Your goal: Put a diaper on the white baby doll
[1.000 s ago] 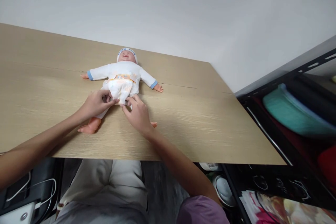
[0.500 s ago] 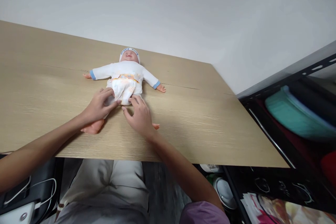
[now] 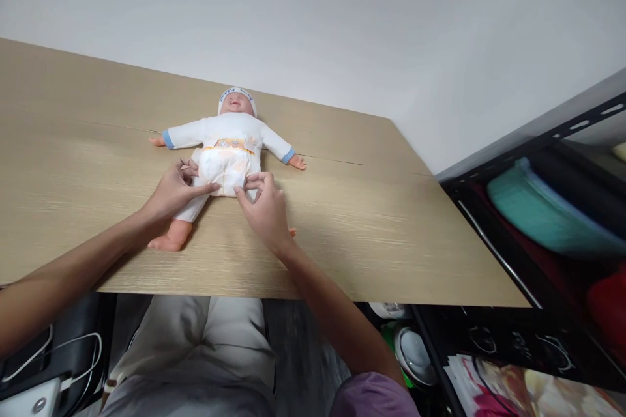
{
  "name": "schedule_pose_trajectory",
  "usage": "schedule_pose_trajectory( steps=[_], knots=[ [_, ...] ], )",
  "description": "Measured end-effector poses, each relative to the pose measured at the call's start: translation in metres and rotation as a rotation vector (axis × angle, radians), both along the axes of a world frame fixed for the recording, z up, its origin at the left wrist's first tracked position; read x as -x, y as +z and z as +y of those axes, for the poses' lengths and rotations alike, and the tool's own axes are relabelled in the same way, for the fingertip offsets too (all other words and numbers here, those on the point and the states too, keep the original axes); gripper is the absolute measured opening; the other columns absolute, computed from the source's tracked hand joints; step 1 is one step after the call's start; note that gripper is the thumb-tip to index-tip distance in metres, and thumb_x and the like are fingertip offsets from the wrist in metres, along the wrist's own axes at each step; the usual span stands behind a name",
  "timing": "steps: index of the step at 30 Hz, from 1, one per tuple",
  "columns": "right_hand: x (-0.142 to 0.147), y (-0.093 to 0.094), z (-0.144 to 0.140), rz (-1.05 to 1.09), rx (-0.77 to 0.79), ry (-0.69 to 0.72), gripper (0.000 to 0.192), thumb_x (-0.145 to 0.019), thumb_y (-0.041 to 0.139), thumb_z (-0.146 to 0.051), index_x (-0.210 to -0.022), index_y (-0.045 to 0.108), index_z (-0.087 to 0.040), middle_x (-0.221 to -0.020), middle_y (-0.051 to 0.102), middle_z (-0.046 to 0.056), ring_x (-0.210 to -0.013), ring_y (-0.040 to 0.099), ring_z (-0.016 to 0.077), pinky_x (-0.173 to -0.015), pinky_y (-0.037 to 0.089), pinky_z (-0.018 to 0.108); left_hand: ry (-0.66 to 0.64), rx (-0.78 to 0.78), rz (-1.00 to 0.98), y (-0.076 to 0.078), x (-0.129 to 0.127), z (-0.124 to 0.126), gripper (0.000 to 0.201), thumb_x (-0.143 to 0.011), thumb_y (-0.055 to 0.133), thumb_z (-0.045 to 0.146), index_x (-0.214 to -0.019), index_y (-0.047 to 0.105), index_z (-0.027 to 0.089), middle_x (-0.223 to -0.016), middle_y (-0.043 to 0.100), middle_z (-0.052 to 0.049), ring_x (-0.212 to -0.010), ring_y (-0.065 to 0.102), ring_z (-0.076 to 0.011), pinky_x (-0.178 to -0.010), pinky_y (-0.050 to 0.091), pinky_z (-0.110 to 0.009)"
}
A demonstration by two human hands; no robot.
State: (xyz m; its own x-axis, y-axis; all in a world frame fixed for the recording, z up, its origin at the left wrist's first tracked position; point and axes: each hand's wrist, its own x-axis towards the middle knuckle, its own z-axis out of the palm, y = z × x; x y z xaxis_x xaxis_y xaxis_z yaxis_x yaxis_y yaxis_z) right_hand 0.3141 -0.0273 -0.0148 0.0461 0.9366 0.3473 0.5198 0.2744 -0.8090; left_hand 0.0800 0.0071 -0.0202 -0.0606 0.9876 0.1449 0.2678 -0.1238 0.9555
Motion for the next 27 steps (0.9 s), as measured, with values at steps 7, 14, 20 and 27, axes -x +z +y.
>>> schedule_pose_trajectory(
  steps=[7,14,20,27],
  knots=[
    [0.002,0.004,0.000,-0.224,-0.003,0.032,0.024,-0.103,0.077,-0.049,-0.097,0.074,-0.026,-0.096,0.085,0.004,-0.083,0.068,0.0232,-0.086,0.050,0.038,-0.151,0.008,0.208,0.013,0.006,-0.004,0.052,-0.085,0.091,0.066,-0.106,0.077,0.021,-0.106,0.081,-0.007,-0.098,0.072,-0.0274,-0.083,0.051,-0.038],
    [-0.001,-0.001,0.006,-0.137,0.040,0.047,0.033,-0.105,0.072,-0.055,-0.090,0.072,-0.025,-0.080,0.069,0.000,-0.078,0.059,0.0221,-0.079,0.049,0.035,-0.324,0.214,-0.158,0.022,0.006,0.002,0.057,-0.084,0.093,0.067,-0.115,0.085,0.020,-0.122,0.085,-0.012,-0.108,0.078,-0.0318,-0.090,0.058,-0.043],
    [-0.003,-0.009,0.003,-0.197,-0.146,-0.063,0.022,-0.106,0.075,-0.047,-0.103,0.081,-0.026,-0.123,0.071,0.012,-0.122,0.064,0.0329,-0.117,0.050,0.054,-0.297,0.235,-0.209,0.021,0.006,0.001,0.050,-0.085,0.094,0.063,-0.106,0.081,0.020,-0.111,0.085,-0.012,-0.101,0.078,-0.0303,-0.086,0.060,-0.043],
    [-0.036,0.002,-0.006,-0.217,-0.121,0.015,0.030,-0.108,0.071,-0.050,-0.123,0.077,-0.025,-0.118,0.075,0.011,-0.103,0.068,0.0298,-0.102,0.057,0.051,-0.255,0.140,0.102,0.016,0.057,0.007,0.053,-0.093,0.081,0.067,-0.124,0.080,0.024,-0.121,0.082,-0.012,-0.107,0.074,-0.0328,-0.096,0.057,-0.049]
  ],
)
